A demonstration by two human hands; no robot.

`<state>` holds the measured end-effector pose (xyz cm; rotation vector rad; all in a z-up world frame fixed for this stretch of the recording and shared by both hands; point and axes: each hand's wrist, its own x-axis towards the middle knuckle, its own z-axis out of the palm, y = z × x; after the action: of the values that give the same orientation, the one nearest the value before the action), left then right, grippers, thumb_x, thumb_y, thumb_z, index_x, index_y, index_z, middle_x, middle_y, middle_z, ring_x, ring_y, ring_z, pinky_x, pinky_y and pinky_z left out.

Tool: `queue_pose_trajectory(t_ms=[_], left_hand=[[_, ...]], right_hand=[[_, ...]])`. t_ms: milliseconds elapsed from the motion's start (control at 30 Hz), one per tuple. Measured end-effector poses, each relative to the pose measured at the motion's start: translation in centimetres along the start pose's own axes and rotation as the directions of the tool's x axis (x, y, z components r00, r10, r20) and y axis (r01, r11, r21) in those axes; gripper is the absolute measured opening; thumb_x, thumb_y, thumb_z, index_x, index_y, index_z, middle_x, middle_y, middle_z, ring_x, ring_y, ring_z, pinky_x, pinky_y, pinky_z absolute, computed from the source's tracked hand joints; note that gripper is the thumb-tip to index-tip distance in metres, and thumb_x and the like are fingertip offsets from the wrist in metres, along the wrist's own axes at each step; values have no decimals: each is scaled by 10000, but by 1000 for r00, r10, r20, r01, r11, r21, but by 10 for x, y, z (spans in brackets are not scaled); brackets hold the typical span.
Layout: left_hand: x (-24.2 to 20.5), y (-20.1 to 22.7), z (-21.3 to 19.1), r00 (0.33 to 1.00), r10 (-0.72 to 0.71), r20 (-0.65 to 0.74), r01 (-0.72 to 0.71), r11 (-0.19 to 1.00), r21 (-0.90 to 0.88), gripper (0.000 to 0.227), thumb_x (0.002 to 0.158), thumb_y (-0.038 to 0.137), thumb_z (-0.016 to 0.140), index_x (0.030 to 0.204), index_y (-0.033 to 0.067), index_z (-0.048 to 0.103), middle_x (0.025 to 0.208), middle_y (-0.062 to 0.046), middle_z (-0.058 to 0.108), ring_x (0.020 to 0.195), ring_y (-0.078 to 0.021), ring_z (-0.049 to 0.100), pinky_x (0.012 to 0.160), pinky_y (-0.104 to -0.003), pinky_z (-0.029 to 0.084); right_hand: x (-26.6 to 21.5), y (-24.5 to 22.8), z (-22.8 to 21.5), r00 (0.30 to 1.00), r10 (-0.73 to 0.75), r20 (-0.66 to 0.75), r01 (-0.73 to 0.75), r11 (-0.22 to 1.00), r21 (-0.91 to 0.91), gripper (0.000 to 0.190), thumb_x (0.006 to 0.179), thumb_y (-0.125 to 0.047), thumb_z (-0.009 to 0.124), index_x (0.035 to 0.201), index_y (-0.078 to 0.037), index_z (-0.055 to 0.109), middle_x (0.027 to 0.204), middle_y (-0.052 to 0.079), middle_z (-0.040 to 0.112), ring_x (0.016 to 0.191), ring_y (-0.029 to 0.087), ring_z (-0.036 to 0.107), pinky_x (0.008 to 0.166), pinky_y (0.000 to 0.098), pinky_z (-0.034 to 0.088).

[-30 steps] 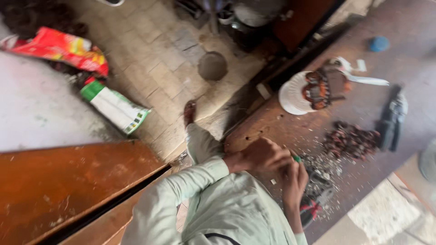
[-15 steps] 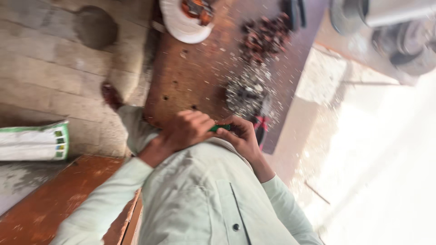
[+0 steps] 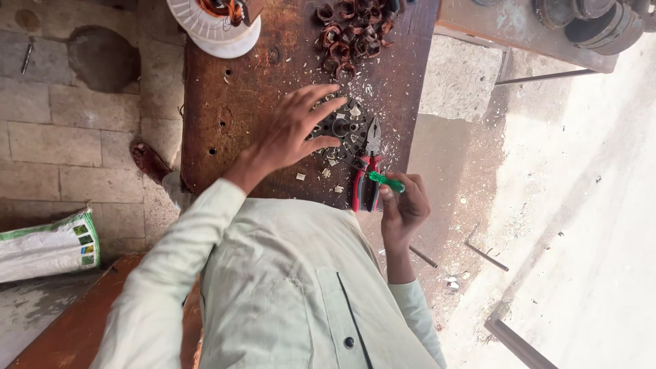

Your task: The person uses pliers to remove copper windings from a circular metal component on a workbench. They then use a screwdriver to pry out small metal pieces from the component's slots.

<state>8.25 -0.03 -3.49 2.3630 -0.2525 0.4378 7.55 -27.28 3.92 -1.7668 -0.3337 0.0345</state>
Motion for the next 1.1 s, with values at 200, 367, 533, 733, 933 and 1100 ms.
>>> queue_pose_trajectory(t_ms=[200,367,533,733,933,1100], left_hand=[[12,-8,32,987,-12,158,16,1000,-25,689,1022,675,417,1484,177,538,1619,-155,431,1521,-358,379,1235,-585,294],[6,-9,38,994,-22,105,25,999,-22,654,1039,650,419,1469,181,570,1597,-180,444,1488,-377,390,1223,-575,297],[6,-10,38,995,-29,96,33,999,-36,645,1039,652,432,1457,185,581,1585,-166,458,1480,-367,404,1209,-567,322],[9,-5,33,995,-34,94,37,999,-36,609,1039,639,458,1445,205,591,1586,-158,457,1484,-366,403,1205,-564,331],[5,-7,31,993,-28,113,36,997,-71,565,1050,610,484,1450,224,586,1615,-146,436,1498,-367,392,1211,-562,344],[4,-1,15,998,55,21,-55,998,10,771,989,646,511,1549,116,525,1647,-205,363,1505,-370,371,1210,-603,306]], right_hand=[[-7,5,10,994,27,-109,-21,998,51,219,982,-157,766,1112,15,723,955,7,622,771,50,574,661,204,462],[-2,5,16,997,47,-61,-44,998,55,224,990,-172,741,1118,10,718,985,17,624,820,64,585,704,209,471],[-4,6,21,987,52,154,-52,999,-1,251,1065,-209,641,1197,3,613,1235,131,654,994,143,637,867,261,537],[-6,15,23,1000,3,-24,-1,996,87,277,1130,-289,546,1212,-26,513,1213,189,716,1063,190,698,855,290,569],[-7,17,21,991,23,-133,-11,995,95,289,1115,-281,565,1206,-13,502,1160,196,724,1023,200,707,805,304,587],[-6,17,21,980,27,-198,-8,995,99,285,1118,-280,564,1196,-12,508,1131,196,729,1017,207,718,764,305,597]])
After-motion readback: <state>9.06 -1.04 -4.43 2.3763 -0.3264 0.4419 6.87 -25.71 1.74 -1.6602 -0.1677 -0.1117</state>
